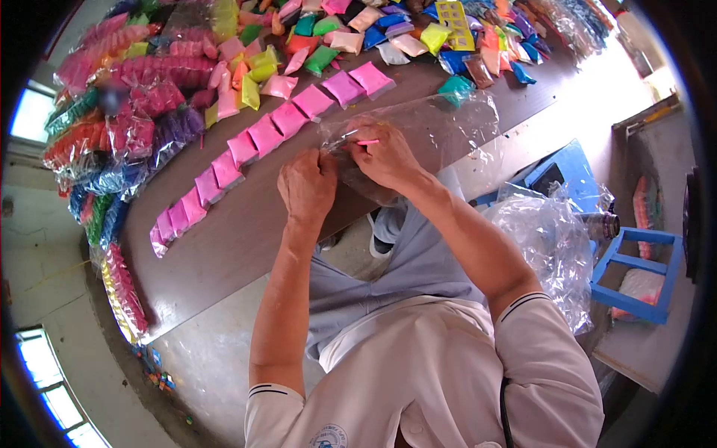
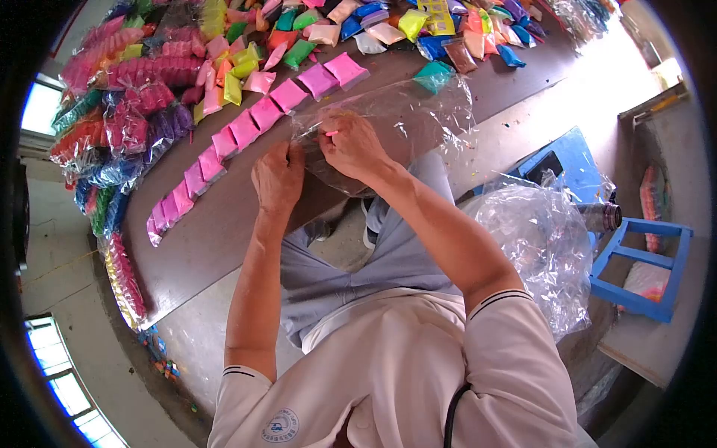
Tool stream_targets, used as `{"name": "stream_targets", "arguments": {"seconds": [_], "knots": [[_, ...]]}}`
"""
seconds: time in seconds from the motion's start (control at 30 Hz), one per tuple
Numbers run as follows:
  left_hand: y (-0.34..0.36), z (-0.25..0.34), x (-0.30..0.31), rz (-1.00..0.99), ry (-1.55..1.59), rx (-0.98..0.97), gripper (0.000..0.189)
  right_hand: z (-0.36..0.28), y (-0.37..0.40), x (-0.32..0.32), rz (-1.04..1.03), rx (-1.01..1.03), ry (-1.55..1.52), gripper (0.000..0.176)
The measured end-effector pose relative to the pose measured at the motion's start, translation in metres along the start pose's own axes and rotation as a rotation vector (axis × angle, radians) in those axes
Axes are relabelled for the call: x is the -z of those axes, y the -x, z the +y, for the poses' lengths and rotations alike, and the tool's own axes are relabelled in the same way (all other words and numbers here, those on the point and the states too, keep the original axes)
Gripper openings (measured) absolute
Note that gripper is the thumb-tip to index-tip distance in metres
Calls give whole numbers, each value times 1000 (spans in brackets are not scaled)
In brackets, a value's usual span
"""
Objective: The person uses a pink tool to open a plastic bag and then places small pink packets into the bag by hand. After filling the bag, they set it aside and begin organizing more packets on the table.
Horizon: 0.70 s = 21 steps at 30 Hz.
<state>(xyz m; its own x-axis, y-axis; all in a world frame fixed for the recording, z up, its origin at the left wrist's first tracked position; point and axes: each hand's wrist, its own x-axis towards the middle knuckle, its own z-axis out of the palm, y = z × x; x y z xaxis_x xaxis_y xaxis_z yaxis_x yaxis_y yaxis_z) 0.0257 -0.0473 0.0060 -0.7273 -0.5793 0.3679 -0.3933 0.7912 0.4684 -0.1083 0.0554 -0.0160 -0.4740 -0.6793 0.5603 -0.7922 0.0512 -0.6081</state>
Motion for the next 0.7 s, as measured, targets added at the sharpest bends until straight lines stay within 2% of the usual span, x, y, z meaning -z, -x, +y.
{"name": "stream_targets", "arguments": {"seconds": [0.07,0.2,0.27,0.4,0.5,0.6,0.67,0.7], "knots": [[-1,2,0,23,6,8,27,4,2,-9,120,-80,52,7],[0,-1,0,23,16,2,28,-6,-2,-8,152,-143,146,8],[0,0,0,14,-1,22,29,1,0,-1,-7,-63,56,7],[-1,1,-3,37,15,20,29,1,-2,2,38,-26,18,5],[1,-1,-2,95,31,-35,28,-9,-1,-1,112,-120,105,5],[2,-3,-3,11,-17,21,29,-4,-1,-3,77,-124,88,4],[1,-1,-3,-8,-22,53,29,-3,0,2,-57,2,102,4],[0,-1,-4,-5,-19,48,29,-3,-2,3,-52,4,107,4]]}}
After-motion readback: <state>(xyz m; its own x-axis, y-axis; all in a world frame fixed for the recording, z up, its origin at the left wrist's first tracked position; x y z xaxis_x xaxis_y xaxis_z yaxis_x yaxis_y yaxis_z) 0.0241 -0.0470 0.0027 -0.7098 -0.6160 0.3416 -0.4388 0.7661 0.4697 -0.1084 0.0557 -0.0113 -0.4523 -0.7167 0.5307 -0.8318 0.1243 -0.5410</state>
